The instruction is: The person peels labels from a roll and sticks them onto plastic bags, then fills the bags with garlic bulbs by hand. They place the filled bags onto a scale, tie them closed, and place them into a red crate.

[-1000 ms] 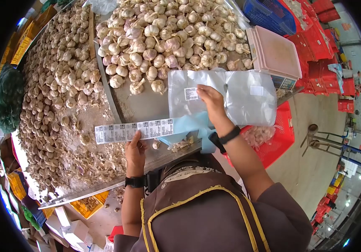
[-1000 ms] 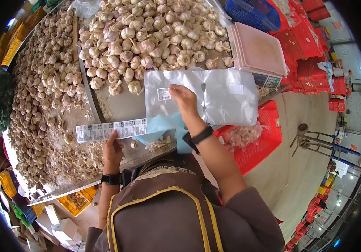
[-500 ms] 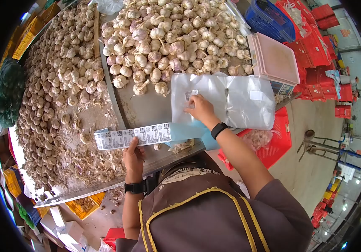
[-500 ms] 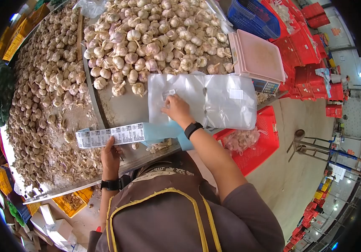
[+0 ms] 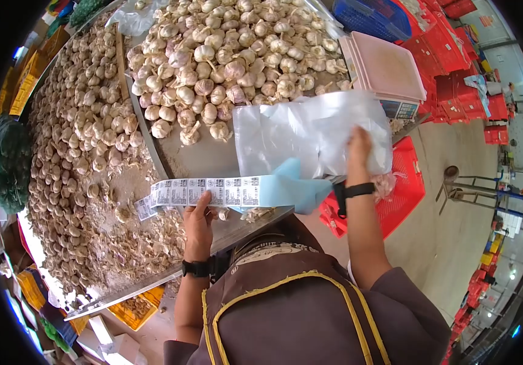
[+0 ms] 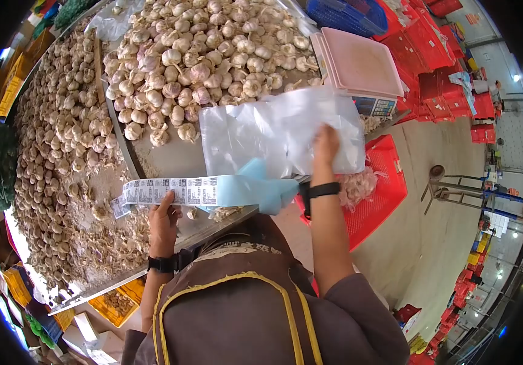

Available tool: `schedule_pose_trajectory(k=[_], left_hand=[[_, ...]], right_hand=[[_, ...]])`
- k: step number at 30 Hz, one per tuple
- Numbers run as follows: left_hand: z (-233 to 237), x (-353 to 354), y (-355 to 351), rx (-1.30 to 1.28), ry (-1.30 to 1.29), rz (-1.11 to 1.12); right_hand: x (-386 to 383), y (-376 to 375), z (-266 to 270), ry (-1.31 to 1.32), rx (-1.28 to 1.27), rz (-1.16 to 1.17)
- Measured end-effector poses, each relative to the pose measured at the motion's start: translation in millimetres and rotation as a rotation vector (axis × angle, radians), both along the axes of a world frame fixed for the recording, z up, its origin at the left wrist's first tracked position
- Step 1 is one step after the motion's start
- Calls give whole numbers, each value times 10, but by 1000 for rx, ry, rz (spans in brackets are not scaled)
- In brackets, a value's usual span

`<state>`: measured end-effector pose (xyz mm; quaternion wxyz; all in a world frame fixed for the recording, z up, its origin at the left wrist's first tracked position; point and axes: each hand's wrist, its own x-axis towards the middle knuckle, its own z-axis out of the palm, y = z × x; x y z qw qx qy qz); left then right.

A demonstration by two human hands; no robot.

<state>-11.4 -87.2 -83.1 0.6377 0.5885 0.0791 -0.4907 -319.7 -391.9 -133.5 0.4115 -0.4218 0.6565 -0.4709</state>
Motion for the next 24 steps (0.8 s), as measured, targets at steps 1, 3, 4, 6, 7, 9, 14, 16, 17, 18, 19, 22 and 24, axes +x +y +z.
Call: schedule_pose_trajectory(k=[1, 3, 4, 6, 7, 9, 14, 16, 17, 18, 19, 22, 24], left_hand=[[24, -14, -37, -10, -7, -26], [106, -49, -110, -34, -33, -73], [121, -68, -138, -30, -33, -76], [140, -111, -184, -39, -67, -105], [163, -135, -209, -35, -66, -115], [202, -185, -261, -52, -83, -136], [187, -198, -283, -79, -37, -121], [182, -199, -216, -78, -16, -89], [165, -205, -189, -99, 12, -116], [145, -212, -180, -123, 41, -145], [118, -218, -162, -105, 58, -152], [66, -231, -137, -81, 59, -100], [-25, -212, -95, -84, 55, -64]], right_hand=[[-410, -130, -7, 10, -91, -93], [-673, -131, 95, -65, -410, -272], [-540, -21, 389, -65, -406, -274], [-17, 294, 1030, 182, -524, -115], [123, 396, 1087, 134, -344, 186], [527, 677, 957, 132, -240, 904], [1144, 1193, 925, -65, 420, 1483], [1178, 1273, 902, -562, 546, 1352], [1197, 1313, 915, -618, 614, 1277], [1216, 1345, 905, -616, 618, 1281], [1240, 1365, 894, -616, 614, 1283], [1288, 1341, 1001, -513, 588, 1297], [1265, 1304, 1042, -261, 357, 1344]])
